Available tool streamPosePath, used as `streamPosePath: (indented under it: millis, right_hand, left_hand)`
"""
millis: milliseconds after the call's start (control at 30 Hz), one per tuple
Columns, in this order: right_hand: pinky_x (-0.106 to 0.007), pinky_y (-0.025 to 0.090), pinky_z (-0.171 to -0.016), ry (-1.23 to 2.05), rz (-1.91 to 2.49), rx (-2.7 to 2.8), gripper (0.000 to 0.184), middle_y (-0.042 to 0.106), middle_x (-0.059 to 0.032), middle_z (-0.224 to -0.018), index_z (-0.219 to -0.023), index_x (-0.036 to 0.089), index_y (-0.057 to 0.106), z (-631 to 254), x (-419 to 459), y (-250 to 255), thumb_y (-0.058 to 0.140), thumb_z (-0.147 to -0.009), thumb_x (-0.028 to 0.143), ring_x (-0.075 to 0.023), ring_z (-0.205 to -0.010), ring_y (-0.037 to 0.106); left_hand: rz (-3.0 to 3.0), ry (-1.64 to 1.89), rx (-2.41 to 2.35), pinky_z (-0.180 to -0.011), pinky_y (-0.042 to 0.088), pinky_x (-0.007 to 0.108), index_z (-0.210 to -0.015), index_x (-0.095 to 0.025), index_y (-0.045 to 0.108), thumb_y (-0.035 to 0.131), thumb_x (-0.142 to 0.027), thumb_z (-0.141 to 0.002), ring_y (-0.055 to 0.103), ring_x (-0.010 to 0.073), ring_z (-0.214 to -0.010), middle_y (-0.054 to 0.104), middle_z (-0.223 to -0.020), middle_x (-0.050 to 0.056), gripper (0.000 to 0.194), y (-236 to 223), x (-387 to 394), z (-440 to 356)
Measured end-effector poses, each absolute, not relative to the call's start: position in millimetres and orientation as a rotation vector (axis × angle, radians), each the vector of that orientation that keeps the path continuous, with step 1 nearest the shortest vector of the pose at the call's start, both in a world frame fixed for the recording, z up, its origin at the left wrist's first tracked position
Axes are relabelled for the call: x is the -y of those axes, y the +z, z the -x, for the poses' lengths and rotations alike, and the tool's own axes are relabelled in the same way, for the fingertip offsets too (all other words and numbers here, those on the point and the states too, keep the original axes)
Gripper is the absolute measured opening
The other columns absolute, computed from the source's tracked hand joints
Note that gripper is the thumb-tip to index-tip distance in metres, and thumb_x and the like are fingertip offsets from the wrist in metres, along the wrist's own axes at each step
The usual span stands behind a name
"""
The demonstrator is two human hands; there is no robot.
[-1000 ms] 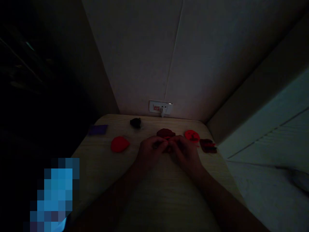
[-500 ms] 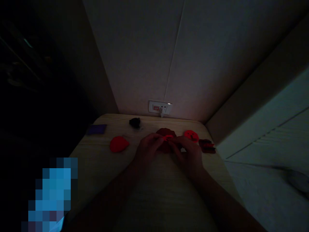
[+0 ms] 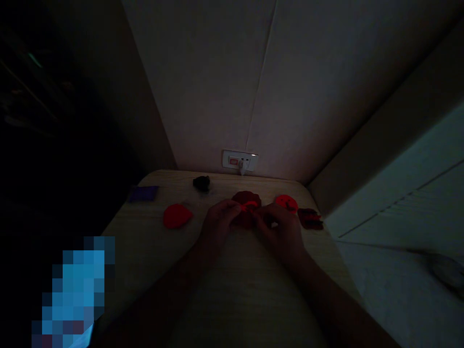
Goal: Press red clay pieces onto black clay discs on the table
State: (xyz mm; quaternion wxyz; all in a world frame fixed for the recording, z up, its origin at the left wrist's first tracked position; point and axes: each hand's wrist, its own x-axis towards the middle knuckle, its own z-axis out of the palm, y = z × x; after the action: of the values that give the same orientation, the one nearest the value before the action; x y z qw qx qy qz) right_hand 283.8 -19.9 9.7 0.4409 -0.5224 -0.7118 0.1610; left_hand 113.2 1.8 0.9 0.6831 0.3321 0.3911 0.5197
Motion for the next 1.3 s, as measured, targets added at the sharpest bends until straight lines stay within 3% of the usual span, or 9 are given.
streamPosePath:
  millis: [200,300,367,433,567,733,933,1133,1300]
  right_hand:
    - [-0.028,0.048,-0.06,0.802,1.338,1.286,0.027,0.064,-0.0001,-0.073,-0.083,0.021,0.066,-283,10,-3,0.085,-0.073,0.037,-0.0157,-0.064,0.057]
    - [-0.028,0.052,-0.064,0.895,1.304,1.085,0.046,0.068,-0.0007,-0.085,-0.093,0.023,0.062,-279,8,-5,0.092,-0.061,0.036,-0.0163,-0.071,0.062]
    - [-0.031,0.056,-0.07,1.089,1.217,1.0,0.052,0.073,-0.0045,-0.098,-0.103,0.023,0.062,-276,8,-5,0.091,-0.064,0.041,-0.0198,-0.082,0.068]
    - [-0.032,0.057,-0.068,1.269,1.122,0.946,0.052,0.075,-0.0064,-0.104,-0.11,0.024,0.063,-273,8,-6,0.087,-0.07,0.047,-0.0218,-0.084,0.071]
    - [-0.026,0.046,-0.049,1.351,1.114,0.951,0.045,0.077,-0.004,-0.091,-0.102,0.022,0.069,-271,10,-8,0.087,-0.07,0.048,-0.0168,-0.061,0.065]
    - [-0.026,0.048,-0.053,1.361,1.108,0.983,0.036,0.075,-0.0025,-0.08,-0.094,0.02,0.073,-274,10,-8,0.087,-0.072,0.045,-0.0163,-0.063,0.064]
    - [-0.033,0.056,-0.074,1.24,1.11,0.972,0.036,0.074,-0.003,-0.09,-0.1,0.022,0.071,-279,10,-4,0.085,-0.075,0.044,-0.0202,-0.08,0.07]
    - [-0.039,0.053,-0.084,0.472,1.183,1.528,0.036,0.064,-0.0054,-0.104,-0.121,0.028,0.07,-286,18,9,0.077,-0.086,0.032,-0.0221,-0.095,0.061]
    - [-0.042,0.051,-0.087,0.291,1.116,1.828,0.031,0.062,-0.0072,-0.105,-0.122,0.03,0.073,-288,25,19,0.072,-0.091,0.024,-0.0244,-0.102,0.059]
  left_hand:
    - [-0.688,1.152,-0.83,-0.063,0.059,0.031,-0.082,-0.017,0.067,0.081,-0.034,-0.07,0.07,0.0176,-0.071,0.073,-0.082,0.002,0.024,2,-4,-113]
    - [-0.628,1.165,-0.803,-0.063,0.059,0.032,-0.082,-0.017,0.066,0.081,-0.033,-0.07,0.07,0.018,-0.071,0.073,-0.081,0.002,0.025,4,-5,-111]
    - [-0.614,1.161,-0.786,-0.065,0.059,0.032,-0.083,-0.017,0.065,0.08,-0.032,-0.071,0.07,0.018,-0.072,0.073,-0.084,0.003,0.025,5,-5,-110]
    - [-0.627,1.159,-0.777,-0.067,0.059,0.033,-0.084,-0.017,0.066,0.079,-0.033,-0.072,0.07,0.0176,-0.073,0.074,-0.086,0.003,0.024,5,-4,-110]
    - [-0.675,1.148,-0.791,-0.064,0.058,0.03,-0.082,-0.017,0.066,0.079,-0.034,-0.073,0.069,0.0171,-0.07,0.073,-0.082,0.002,0.023,4,-2,-111]
    - [-0.743,1.142,-0.824,-0.061,0.057,0.028,-0.082,-0.018,0.068,0.079,-0.034,-0.074,0.068,0.0163,-0.068,0.072,-0.079,0.001,0.022,1,-2,-112]
    - [-0.795,1.135,-0.831,-0.065,0.057,0.027,-0.082,-0.016,0.072,0.085,-0.036,-0.07,0.069,0.0153,-0.07,0.073,-0.079,0.001,0.026,0,-3,-112]
    - [-0.909,1.127,-0.84,-0.068,0.057,0.026,-0.085,-0.016,0.076,0.083,-0.037,-0.075,0.071,0.0157,-0.071,0.078,-0.082,0.003,0.024,0,0,-112]
    - [-1.091,1.083,-0.872,-0.069,0.057,0.028,-0.085,-0.015,0.078,0.079,-0.037,-0.079,0.072,0.0172,-0.068,0.078,-0.077,0.005,0.022,4,0,-109]
